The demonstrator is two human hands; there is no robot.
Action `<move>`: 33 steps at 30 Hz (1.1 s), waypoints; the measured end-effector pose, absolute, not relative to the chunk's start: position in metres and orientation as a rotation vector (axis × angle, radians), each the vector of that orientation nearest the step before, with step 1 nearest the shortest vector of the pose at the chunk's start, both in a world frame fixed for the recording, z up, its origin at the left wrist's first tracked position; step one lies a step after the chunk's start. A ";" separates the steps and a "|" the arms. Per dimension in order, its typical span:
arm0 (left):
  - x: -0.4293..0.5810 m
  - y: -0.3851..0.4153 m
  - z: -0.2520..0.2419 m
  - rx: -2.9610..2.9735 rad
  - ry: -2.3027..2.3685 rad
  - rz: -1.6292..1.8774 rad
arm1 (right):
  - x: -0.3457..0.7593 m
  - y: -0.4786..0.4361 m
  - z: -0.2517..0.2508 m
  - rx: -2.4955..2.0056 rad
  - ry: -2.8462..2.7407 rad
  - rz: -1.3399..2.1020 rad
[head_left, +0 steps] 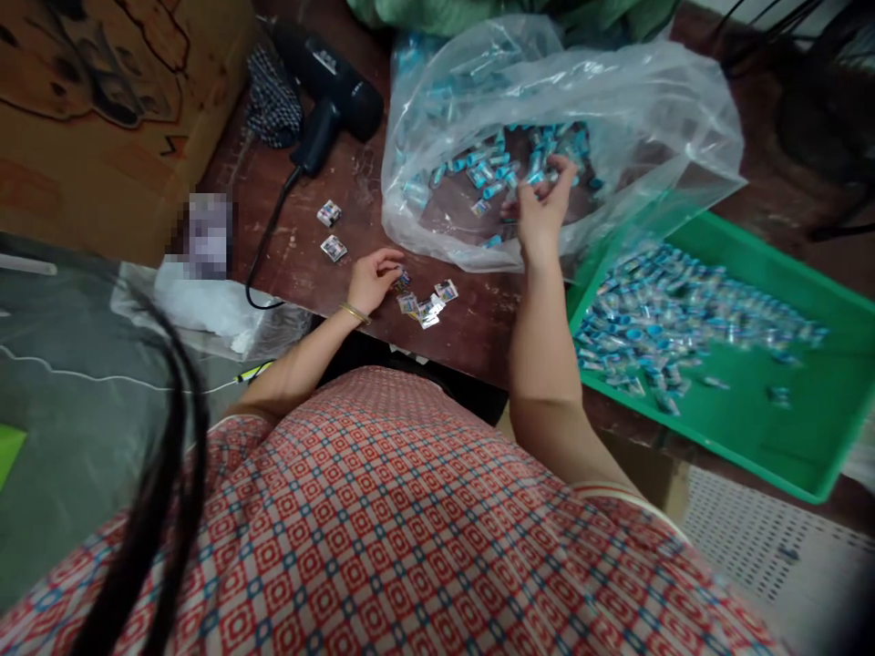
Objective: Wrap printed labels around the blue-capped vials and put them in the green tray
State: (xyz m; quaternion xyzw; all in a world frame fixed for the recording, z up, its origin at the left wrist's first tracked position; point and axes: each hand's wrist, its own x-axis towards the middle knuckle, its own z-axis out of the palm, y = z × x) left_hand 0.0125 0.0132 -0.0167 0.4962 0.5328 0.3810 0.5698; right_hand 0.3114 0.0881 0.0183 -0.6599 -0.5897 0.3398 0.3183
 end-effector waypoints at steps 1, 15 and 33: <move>0.013 0.015 -0.017 1.190 1.261 0.917 | 0.303 0.074 0.022 -1.684 -1.506 0.959; 0.030 0.017 -0.002 1.036 1.136 0.895 | 0.208 -0.016 0.011 -1.506 -1.474 1.068; 0.023 0.017 -0.002 1.043 1.196 0.827 | 0.202 -0.013 0.011 -1.514 -1.706 0.889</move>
